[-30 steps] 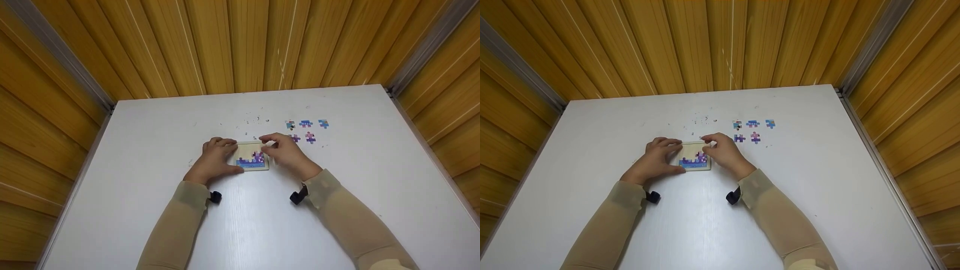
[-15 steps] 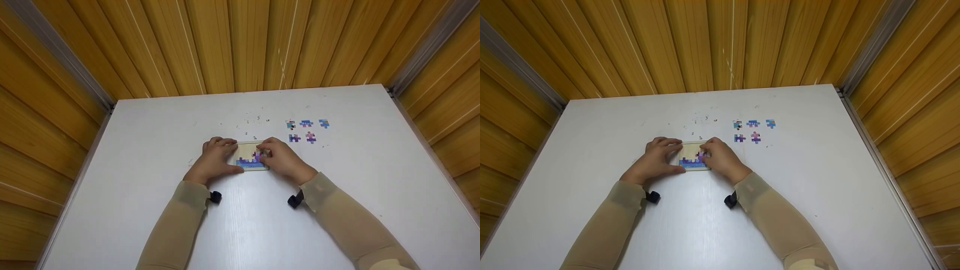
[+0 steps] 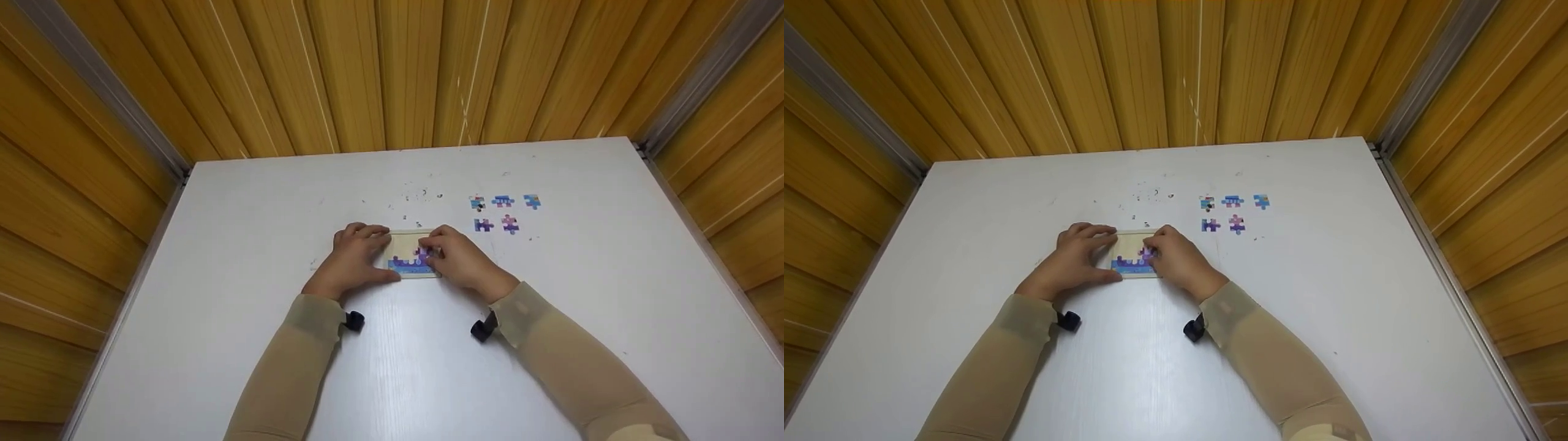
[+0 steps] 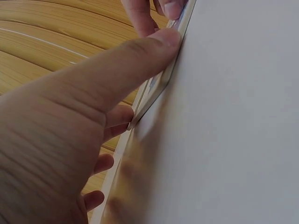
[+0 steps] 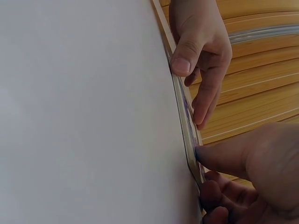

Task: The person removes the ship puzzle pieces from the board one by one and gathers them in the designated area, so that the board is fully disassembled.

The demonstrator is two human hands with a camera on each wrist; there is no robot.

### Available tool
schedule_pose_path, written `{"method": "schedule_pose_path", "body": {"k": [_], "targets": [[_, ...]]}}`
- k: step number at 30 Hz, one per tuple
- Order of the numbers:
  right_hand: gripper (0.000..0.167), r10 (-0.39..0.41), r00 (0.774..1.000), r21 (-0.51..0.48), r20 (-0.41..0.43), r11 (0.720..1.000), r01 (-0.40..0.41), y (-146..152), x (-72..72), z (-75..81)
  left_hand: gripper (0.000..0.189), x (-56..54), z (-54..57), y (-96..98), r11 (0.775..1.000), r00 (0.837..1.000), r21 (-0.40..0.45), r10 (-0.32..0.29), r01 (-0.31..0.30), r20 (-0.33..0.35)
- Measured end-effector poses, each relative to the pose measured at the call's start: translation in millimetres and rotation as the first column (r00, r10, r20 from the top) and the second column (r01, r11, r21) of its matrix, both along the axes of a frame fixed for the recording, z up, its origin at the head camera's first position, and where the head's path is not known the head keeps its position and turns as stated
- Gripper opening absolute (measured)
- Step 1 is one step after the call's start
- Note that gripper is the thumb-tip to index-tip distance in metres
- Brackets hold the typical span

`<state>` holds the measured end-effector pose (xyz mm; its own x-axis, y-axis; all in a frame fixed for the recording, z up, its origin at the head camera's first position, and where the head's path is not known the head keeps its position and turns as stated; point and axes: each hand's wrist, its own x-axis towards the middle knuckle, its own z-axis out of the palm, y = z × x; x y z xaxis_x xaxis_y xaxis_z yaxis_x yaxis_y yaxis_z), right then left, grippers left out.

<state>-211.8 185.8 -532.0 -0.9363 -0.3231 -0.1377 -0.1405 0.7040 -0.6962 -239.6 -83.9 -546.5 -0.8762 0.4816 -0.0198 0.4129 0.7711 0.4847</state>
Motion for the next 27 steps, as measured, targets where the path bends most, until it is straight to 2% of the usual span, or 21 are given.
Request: {"method": "schedule_pose_path", "body": {"k": [13,27], "targets": [[0.038,0.014,0.999,-0.004,-0.038,1.000,-0.014,-0.3,-1.3,-1.0,0.095,1.2,1.0,-1.2,1.000,1.000,0.000,0.003,-0.003,0.012],[0.038,0.018,0.999,0.006,-0.036,1.000,-0.018,0.0,-0.8,1.2,0.095,-0.7,-1.2,-2.1,1.000,1.000,-0.002,-0.024,0.024,-0.016]]}}
